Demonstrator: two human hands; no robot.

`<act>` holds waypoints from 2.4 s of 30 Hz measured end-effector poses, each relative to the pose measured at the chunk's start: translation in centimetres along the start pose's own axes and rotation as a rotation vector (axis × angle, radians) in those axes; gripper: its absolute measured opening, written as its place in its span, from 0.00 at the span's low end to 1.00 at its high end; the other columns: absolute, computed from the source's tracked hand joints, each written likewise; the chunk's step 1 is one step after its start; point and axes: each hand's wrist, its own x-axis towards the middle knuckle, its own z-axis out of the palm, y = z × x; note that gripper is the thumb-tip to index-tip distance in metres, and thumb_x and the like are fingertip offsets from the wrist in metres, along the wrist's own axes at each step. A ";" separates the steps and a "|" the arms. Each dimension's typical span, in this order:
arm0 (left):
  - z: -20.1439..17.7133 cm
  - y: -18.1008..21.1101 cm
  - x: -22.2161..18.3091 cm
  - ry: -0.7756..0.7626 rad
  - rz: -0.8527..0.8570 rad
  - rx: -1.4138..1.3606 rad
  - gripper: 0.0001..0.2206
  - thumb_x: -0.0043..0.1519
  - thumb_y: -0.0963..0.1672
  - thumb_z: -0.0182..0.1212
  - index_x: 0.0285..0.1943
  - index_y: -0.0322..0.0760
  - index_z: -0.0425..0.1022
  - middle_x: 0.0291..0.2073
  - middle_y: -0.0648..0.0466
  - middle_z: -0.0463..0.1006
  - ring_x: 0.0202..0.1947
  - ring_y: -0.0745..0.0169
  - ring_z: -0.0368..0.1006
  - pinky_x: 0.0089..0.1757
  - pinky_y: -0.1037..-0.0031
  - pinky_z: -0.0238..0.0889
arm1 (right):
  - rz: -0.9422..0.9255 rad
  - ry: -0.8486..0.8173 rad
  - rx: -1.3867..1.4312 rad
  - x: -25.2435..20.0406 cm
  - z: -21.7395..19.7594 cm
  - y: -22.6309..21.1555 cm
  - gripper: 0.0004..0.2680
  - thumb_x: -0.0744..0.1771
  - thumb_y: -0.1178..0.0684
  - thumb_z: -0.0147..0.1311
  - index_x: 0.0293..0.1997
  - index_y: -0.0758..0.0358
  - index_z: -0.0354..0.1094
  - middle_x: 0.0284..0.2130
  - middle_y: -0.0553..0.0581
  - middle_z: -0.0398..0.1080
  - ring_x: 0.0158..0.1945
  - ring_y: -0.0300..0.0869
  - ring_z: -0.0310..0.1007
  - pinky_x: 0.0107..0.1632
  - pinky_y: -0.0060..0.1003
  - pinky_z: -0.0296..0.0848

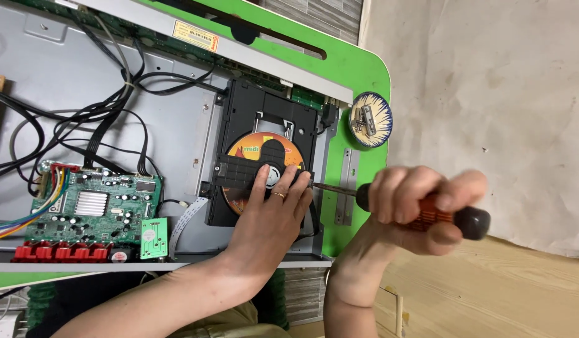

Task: Using a screwdriver to remove screws and then extracting the DVD drive from an electronic device.

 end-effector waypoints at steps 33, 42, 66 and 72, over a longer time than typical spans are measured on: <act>-5.6 -3.4 5.5 -0.007 0.439 -0.054 0.24 0.68 0.43 0.61 0.73 0.33 0.63 0.55 0.38 0.69 0.49 0.38 0.66 0.50 0.51 0.68 | -0.110 1.190 -0.129 -13.0 -6.4 -3.0 0.16 0.67 0.33 0.47 0.31 0.55 0.61 0.19 0.55 0.60 0.26 0.39 0.54 0.37 0.36 0.52; -5.8 -3.5 5.7 0.058 0.463 -0.097 0.23 0.70 0.40 0.60 0.73 0.29 0.60 0.53 0.37 0.71 0.48 0.39 0.69 0.51 0.53 0.68 | -0.138 1.245 -0.092 -12.6 -6.1 -3.2 0.16 0.66 0.32 0.48 0.31 0.54 0.61 0.18 0.52 0.58 0.24 0.37 0.54 0.32 0.34 0.48; -3.3 -0.8 0.4 -0.124 0.151 -0.059 0.43 0.63 0.67 0.42 0.78 0.38 0.53 0.80 0.42 0.44 0.79 0.40 0.38 0.69 0.47 0.33 | -0.044 0.757 -0.097 -2.0 -3.7 -1.2 0.17 0.70 0.30 0.49 0.50 0.51 0.59 0.29 0.53 0.64 0.26 0.39 0.64 0.28 0.33 0.70; -3.7 -0.2 0.5 -0.099 0.080 -0.074 0.53 0.54 0.73 0.33 0.76 0.38 0.55 0.78 0.39 0.47 0.80 0.39 0.35 0.70 0.42 0.29 | 0.059 0.825 -0.219 0.4 -2.0 -0.3 0.17 0.69 0.29 0.43 0.46 0.51 0.58 0.26 0.50 0.61 0.23 0.37 0.60 0.25 0.32 0.65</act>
